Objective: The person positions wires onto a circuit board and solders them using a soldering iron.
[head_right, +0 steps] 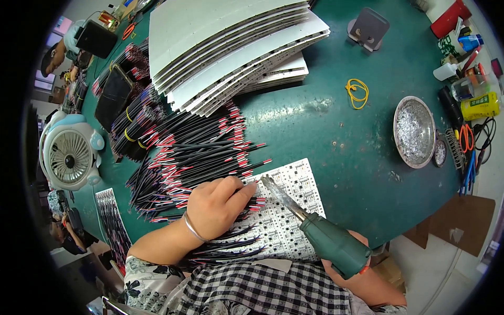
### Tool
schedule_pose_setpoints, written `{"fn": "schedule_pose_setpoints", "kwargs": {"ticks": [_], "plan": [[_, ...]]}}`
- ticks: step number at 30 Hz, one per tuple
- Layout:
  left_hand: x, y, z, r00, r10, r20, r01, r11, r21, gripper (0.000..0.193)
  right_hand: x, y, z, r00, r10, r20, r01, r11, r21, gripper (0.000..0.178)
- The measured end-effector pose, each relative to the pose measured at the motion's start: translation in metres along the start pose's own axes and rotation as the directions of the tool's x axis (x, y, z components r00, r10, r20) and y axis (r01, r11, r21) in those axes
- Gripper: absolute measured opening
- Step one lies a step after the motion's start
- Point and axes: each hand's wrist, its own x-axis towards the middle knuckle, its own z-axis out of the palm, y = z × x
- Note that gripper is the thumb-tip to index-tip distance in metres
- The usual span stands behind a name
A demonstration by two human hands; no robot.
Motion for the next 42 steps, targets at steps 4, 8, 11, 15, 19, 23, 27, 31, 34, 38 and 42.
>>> {"fn": "schedule_pose_setpoints", "kwargs": {"ticks": [4,8,11,15,19,23,27,31,34,38,42], "plan": [[-0.001,-0.001,0.002,1.0,0.0,-0.015,-0.001,1.0,-0.017,0.031,-0.002,0.001,0.002,0.999,0.041,0.013,-0.041,0.999,-0.001,0.028],[-0.001,-0.001,0.003,1.0,-0.008,-0.021,0.008,1.0,-0.017,0.031,0.006,-0.005,-0.002,0.997,-0.003,0.073,0.003,1.0,0.007,0.029],[-0.001,-0.001,0.002,1.0,-0.008,-0.014,0.007,1.0,-0.024,0.031,0.005,-0.008,-0.002,0.998,0.009,0.065,-0.007,1.0,-0.023,0.029],[-0.001,-0.001,0.002,1.0,-0.007,-0.001,0.007,1.0,-0.029,0.031,0.008,-0.006,-0.003,0.997,-0.017,0.08,0.018,1.0,-0.016,0.031],[0.0,-0.001,0.002,1.0,-0.011,-0.006,0.011,1.0,-0.02,0.031,0.008,-0.007,-0.001,0.995,-0.097,0.007,0.097,0.995,0.025,0.037],[0.0,-0.001,0.002,1.0,-0.011,-0.024,0.01,1.0,-0.018,0.031,-0.015,0.002,0.004,0.997,0.079,-0.001,-0.079,0.997,0.009,0.033],[0.001,-0.003,0.002,0.999,-0.027,-0.038,0.024,0.997,-0.076,0.031,-0.012,0.0,0.003,0.987,0.154,0.041,-0.156,0.987,0.044,0.029],[0.002,-0.004,0.004,0.998,-0.001,-0.07,-0.003,0.999,-0.048,0.025,-0.011,0.001,-0.001,0.996,0.023,0.082,-0.015,0.996,-0.09,0.038],[0.002,-0.002,0.001,0.999,-0.028,-0.039,0.025,0.997,-0.068,0.03,-0.007,-0.002,-0.001,0.997,0.001,0.074,0.002,0.999,-0.038,0.034],[0.003,-0.003,0.002,0.999,-0.028,-0.042,0.024,0.996,-0.092,0.028,-0.002,-0.007,-0.003,0.996,0.013,0.094,-0.005,0.997,-0.08,0.034],[0.003,-0.002,0.001,0.999,-0.03,-0.041,0.026,0.996,-0.083,0.027,0.007,-0.009,-0.007,0.99,-0.085,0.116,0.1,0.986,-0.131,0.033]]}}
